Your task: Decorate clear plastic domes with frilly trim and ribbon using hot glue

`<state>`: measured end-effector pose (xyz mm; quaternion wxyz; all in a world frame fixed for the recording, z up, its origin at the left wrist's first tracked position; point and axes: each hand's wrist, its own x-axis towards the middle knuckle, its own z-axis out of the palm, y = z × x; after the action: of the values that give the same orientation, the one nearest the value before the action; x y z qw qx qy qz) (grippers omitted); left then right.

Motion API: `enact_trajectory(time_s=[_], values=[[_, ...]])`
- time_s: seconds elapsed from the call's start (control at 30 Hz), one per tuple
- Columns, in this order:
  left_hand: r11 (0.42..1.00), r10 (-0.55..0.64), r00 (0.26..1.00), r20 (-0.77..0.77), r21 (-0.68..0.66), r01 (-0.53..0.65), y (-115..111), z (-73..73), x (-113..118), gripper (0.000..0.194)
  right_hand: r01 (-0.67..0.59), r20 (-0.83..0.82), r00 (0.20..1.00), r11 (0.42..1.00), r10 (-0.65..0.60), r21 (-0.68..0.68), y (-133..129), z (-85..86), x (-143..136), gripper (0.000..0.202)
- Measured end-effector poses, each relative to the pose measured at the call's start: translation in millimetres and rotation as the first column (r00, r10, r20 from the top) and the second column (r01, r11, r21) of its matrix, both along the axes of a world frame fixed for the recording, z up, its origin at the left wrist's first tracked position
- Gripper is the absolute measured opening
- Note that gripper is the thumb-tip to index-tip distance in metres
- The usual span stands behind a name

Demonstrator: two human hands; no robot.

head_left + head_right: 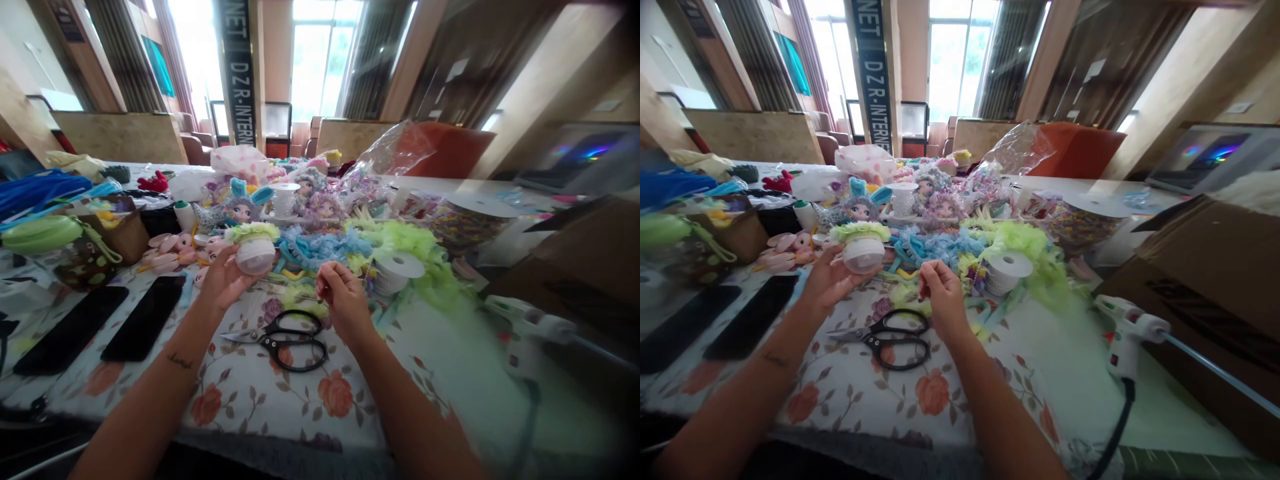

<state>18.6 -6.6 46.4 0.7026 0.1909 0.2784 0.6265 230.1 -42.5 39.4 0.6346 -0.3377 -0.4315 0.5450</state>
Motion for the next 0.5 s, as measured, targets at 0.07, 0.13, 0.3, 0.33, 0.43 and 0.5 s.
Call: enact_trajectory(time_s=[0.07, 0.13, 0.3, 0.33, 0.43, 0.5], values=[[0.999, -0.035, 0.999, -0.01, 0.025, 0.035, -1.1, -3.8, 1.5, 0.043, -0.033, -0.004, 0.999, 0.999, 0.033, 0.007, -1.0, -2.1, -2.8, 0.037], [0.997, -0.061, 0.998, -0.022, 0.041, 0.062, -2.9, -5.7, 3.1, 0.043, -0.059, 0.042, 0.997, 0.998, 0.059, 0.012, -1.8, -4.0, -4.8, 0.038], [0.994, -0.082, 0.995, -0.061, 0.071, 0.087, -7.1, -6.8, 6.1, 0.038, -0.137, 0.123, 0.983, 0.991, 0.136, 0.003, -2.8, -8.5, -6.6, 0.021], [0.994, -0.079, 0.995, -0.06, 0.075, 0.083, -7.6, -6.8, 6.4, 0.036, -0.151, 0.125, 0.981, 0.989, 0.15, -0.001, -3.0, -9.1, -6.5, 0.02], [0.995, -0.069, 0.996, -0.054, 0.073, 0.073, -8.3, -6.7, 7.5, 0.033, -0.16, 0.171, 0.972, 0.987, 0.159, -0.005, -4.2, -9.6, -4.9, 0.016], [0.994, -0.077, 0.995, -0.061, 0.068, 0.081, -8.2, -7.1, 8.5, 0.033, -0.145, 0.222, 0.965, 0.989, 0.14, 0.007, -5.4, -8.2, -3.5, 0.017]])
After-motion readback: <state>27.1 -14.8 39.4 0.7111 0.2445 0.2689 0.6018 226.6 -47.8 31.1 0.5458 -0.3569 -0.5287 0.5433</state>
